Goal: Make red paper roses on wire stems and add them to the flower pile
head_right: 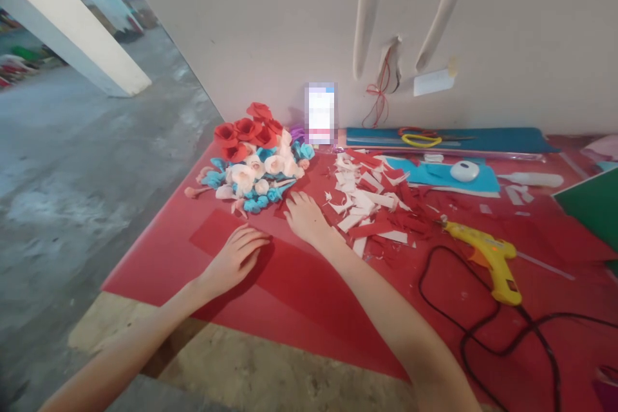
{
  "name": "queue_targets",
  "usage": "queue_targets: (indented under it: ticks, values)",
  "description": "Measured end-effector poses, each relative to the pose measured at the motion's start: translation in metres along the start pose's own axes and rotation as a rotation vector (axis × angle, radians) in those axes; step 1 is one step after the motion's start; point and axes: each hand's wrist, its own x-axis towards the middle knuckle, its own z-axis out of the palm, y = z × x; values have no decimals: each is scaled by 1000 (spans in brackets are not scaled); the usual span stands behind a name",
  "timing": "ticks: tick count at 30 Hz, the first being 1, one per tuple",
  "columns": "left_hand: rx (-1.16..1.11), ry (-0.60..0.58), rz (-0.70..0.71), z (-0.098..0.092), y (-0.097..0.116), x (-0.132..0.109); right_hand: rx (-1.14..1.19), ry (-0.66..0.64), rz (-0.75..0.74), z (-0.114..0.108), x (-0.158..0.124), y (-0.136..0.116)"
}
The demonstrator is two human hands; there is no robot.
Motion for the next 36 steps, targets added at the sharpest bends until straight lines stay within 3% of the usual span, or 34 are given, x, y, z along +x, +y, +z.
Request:
queue_targets:
  ticks: [20,26,36]
  values:
    - [-91,-5,38,6,3,-6,-160,-124,12,-21,2,-12]
    - [-77,-20,38,5,3,-6,-126,-134,-46,-18,2,-14]
    - [41,-53,-54,6,-7,21,-86,-118,-59,-9,7,-10]
